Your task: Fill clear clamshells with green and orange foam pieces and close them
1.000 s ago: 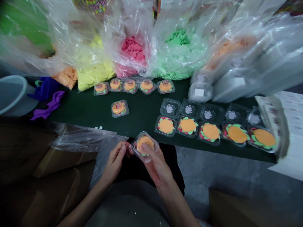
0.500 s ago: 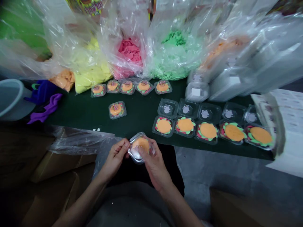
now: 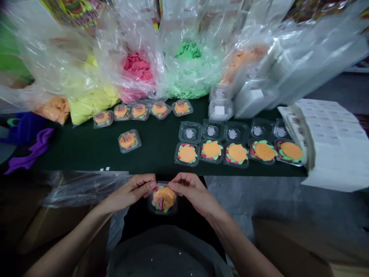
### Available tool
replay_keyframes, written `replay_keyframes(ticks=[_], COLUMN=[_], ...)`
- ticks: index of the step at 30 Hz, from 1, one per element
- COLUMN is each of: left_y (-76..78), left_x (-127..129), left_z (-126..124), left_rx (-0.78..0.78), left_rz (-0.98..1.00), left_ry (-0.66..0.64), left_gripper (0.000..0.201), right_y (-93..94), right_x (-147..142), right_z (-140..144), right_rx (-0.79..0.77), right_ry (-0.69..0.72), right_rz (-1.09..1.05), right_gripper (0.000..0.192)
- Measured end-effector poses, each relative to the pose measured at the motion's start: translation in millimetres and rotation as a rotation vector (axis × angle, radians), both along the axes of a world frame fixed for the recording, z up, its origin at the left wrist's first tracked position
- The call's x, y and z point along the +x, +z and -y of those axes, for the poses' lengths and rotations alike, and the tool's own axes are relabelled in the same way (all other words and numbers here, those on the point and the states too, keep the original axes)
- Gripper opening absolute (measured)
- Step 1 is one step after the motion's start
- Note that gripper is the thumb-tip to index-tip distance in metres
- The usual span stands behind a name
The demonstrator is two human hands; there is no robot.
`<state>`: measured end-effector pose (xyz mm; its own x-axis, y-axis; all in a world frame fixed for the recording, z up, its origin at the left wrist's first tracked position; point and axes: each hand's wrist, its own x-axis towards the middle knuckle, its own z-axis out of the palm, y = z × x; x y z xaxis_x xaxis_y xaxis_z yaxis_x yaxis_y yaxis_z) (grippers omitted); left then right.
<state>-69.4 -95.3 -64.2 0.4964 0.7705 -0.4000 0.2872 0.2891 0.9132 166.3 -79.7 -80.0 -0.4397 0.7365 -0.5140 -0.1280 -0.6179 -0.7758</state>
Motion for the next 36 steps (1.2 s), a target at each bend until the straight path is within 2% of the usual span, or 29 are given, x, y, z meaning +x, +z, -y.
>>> replay_keyframes(ticks=[7, 14, 20, 22, 28, 32, 36], left_y=[3.3, -8.6, -7.3, -10.1, -26.9, -22.0, -22.7], left_x=[5.5, 7.9, 9.7, 10.5, 6.3, 2.1, 6.6], left_z=[-1.9, 0.8, -1.0, 0.1, 3.9, 4.3, 4.5], left_rx=[0.035, 0.013, 0.116, 0.088, -0.045, -0.036, -0.058], left_rz=[-0.016, -0.042, -0.073, -0.034, 0.034, 0.018, 0.021], left_ry=[-0.027, -0.014, -0.070, -0.080, 0.014, 0.007, -0.004], left_gripper=[0.045, 0.042, 0.034, 0.035, 0.040, 0.040, 0.041], right_y=[-1.0, -11.9, -15.1, -17.3, -23.5, -22.1, -28.3], right_x=[4.6, 2.0, 1.6, 2.4, 3.1, 7.6, 13.0], right_z=[2.8, 7.0, 11.2, 12.1, 11.9, 17.2, 23.6], right_rx=[0.018, -0.004, 0.039, 0.024, -0.063, -0.100, -0.046], right_ry=[-0.012, -0.046, -0.063, -0.039, -0.030, 0.002, -0.014], right_rz=[-0.012, -0.021, 0.009, 0.012, -0.011, -0.069, -0.078], right_gripper=[0.032, 0.029, 0.029, 0.029, 0.023, 0.021, 0.019])
